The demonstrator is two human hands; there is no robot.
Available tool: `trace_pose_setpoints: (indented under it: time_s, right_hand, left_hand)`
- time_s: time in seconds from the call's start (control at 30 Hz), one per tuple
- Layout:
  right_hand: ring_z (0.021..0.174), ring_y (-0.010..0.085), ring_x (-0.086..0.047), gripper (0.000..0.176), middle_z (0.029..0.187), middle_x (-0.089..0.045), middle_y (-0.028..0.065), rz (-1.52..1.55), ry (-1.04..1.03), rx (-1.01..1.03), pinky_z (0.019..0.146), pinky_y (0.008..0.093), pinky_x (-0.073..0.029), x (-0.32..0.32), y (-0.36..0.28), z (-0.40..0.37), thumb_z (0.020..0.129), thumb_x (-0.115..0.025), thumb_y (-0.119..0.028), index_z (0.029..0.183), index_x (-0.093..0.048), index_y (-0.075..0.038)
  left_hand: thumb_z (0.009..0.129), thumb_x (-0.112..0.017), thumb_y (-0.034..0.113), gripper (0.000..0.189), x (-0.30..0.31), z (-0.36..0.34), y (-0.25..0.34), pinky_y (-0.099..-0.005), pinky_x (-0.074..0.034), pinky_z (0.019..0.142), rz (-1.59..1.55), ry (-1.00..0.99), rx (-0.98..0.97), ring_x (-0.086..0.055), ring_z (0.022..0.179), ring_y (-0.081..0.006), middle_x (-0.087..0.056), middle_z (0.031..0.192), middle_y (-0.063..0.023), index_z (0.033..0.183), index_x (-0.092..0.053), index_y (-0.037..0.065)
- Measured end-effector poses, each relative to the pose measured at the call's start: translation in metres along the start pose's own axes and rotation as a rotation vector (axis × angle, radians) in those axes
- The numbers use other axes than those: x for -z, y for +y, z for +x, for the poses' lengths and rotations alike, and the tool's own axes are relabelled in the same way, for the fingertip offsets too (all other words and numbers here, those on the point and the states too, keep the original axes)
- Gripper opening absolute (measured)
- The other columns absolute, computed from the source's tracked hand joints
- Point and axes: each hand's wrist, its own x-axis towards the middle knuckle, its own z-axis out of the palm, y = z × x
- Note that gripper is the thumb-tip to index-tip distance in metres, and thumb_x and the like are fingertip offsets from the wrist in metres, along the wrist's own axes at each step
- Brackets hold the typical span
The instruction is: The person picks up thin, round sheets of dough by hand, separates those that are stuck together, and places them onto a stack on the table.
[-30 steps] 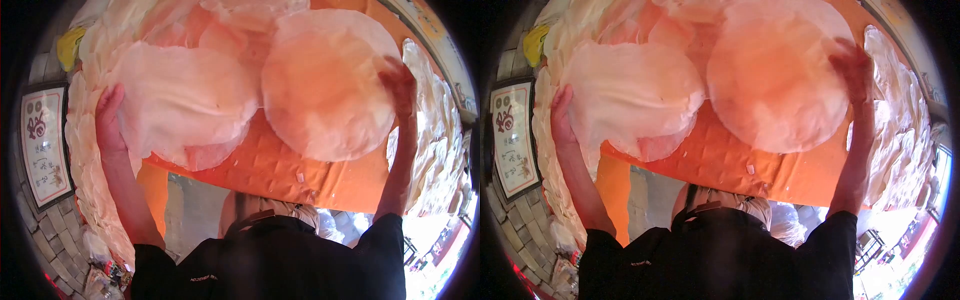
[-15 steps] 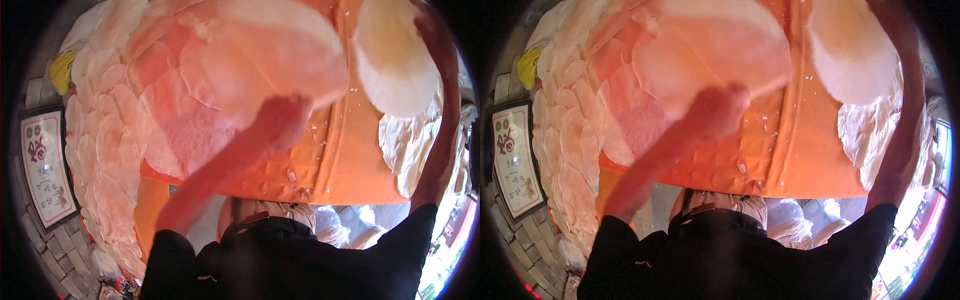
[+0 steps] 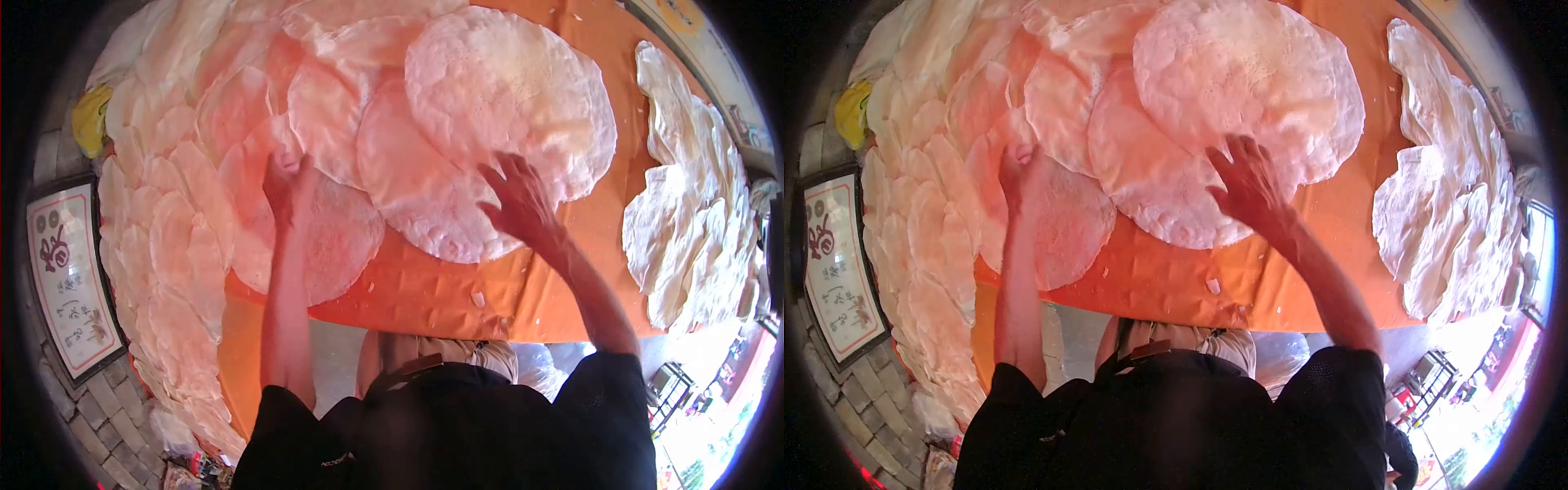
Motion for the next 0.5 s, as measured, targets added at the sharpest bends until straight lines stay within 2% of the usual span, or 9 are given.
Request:
trace_pose_setpoints:
  time_s: [0.03, 0.07, 0.17, 0.2, 0.27, 0.37, 0.43, 0.47, 0.5]
  right_hand:
    - [0.116, 0.0385, -0.047, 0.062, 0.124, -0.051, 0.0204, 0.063, -0.04, -0.062, 0.096, 0.0478, -0.04, 0.005, -0.004, -0.008, 0.064, -0.078, -0.019, 0.12, -0.054, -0.007]
    - [0.117, 0.0389, -0.046, 0.06, 0.125, -0.05, 0.0207, 0.017, 0.018, -0.131, 0.097, 0.0478, -0.039, 0.004, 0.0, -0.019, 0.066, -0.077, -0.02, 0.119, -0.054, -0.006]
    - [0.122, 0.0399, -0.041, 0.055, 0.129, -0.046, 0.0223, -0.155, 0.19, -0.29, 0.1, 0.0479, -0.035, -0.004, 0.035, -0.057, 0.072, -0.071, -0.024, 0.12, -0.053, -0.004]
    - [0.124, 0.0401, -0.04, 0.053, 0.131, -0.044, 0.0231, -0.245, 0.24, -0.331, 0.102, 0.0481, -0.033, -0.005, 0.05, -0.071, 0.076, -0.068, -0.025, 0.122, -0.052, -0.004]
    - [0.126, 0.0398, -0.037, 0.054, 0.134, -0.042, 0.0232, -0.239, 0.301, -0.397, 0.104, 0.0478, -0.031, -0.017, 0.067, -0.099, 0.079, -0.064, -0.025, 0.126, -0.049, -0.004]
    - [0.129, 0.0393, -0.035, 0.055, 0.137, -0.04, 0.0232, -0.211, 0.34, -0.434, 0.105, 0.0476, -0.029, -0.019, 0.073, -0.103, 0.081, -0.06, -0.023, 0.131, -0.046, -0.003]
    - [0.13, 0.0391, -0.034, 0.056, 0.138, -0.039, 0.0228, -0.201, 0.334, -0.455, 0.105, 0.0476, -0.028, -0.019, 0.072, -0.105, 0.081, -0.059, -0.022, 0.132, -0.045, -0.003]
    - [0.13, 0.039, -0.035, 0.056, 0.138, -0.039, 0.0224, -0.207, 0.329, -0.469, 0.106, 0.0475, -0.028, -0.019, 0.072, -0.105, 0.081, -0.06, -0.022, 0.131, -0.045, -0.003]
    - [0.129, 0.039, -0.035, 0.056, 0.138, -0.039, 0.0221, -0.214, 0.327, -0.483, 0.106, 0.0474, -0.028, -0.018, 0.073, -0.104, 0.081, -0.06, -0.022, 0.131, -0.045, -0.003]
  left_hand:
    - [0.081, -0.065, 0.015, 0.03, -0.002, 0.011, 0.008, -0.0281, -0.049, 0.063, -0.222, -0.016, 0.144, -0.056, 0.072, -0.0156, -0.057, 0.085, -0.0056, 0.104, -0.056, -0.002]
    - [0.08, -0.067, 0.017, 0.033, -0.005, 0.02, 0.01, -0.0278, -0.049, 0.061, -0.439, -0.031, 0.287, -0.055, 0.067, -0.0165, -0.056, 0.081, -0.0037, 0.104, -0.057, -0.003]
    - [0.078, -0.069, 0.018, 0.027, -0.006, 0.053, -0.012, -0.0267, -0.048, 0.061, -0.39, -0.275, 0.454, -0.055, 0.068, -0.0125, -0.059, 0.078, -0.0036, 0.097, -0.063, -0.001]
    - [0.079, -0.068, 0.017, 0.023, -0.005, 0.055, -0.004, -0.0259, -0.047, 0.059, -0.452, -0.307, 0.459, -0.055, 0.067, -0.0111, -0.059, 0.076, -0.0029, 0.094, -0.064, 0.0]
    - [0.08, -0.067, 0.016, 0.014, -0.003, 0.055, 0.024, -0.0242, -0.046, 0.055, -0.573, -0.377, 0.474, -0.055, 0.066, -0.0083, -0.059, 0.073, -0.0014, 0.087, -0.067, 0.003]
    - [0.082, -0.066, 0.014, 0.009, 0.0, 0.086, 0.038, -0.0219, -0.044, 0.053, -0.716, -0.233, 0.198, -0.055, 0.066, -0.0059, -0.06, 0.073, 0.0006, 0.084, -0.066, 0.006]
    - [0.085, -0.064, 0.016, 0.024, 0.047, 0.123, 0.075, -0.0236, -0.05, 0.067, -0.735, -0.259, 0.006, -0.06, 0.079, -0.009, -0.064, 0.093, -0.0019, 0.104, -0.063, 0.0]
    - [0.087, -0.063, 0.015, 0.026, 0.074, 0.138, 0.107, -0.0235, -0.05, 0.072, -0.657, -0.24, -0.042, -0.061, 0.085, -0.0104, -0.064, 0.098, -0.0043, 0.108, -0.062, 0.0]
    - [0.088, -0.062, 0.015, 0.028, 0.092, 0.153, 0.141, -0.0235, -0.05, 0.072, -0.541, -0.194, -0.156, -0.061, 0.084, -0.0106, -0.064, 0.099, -0.0042, 0.111, -0.06, 0.0]
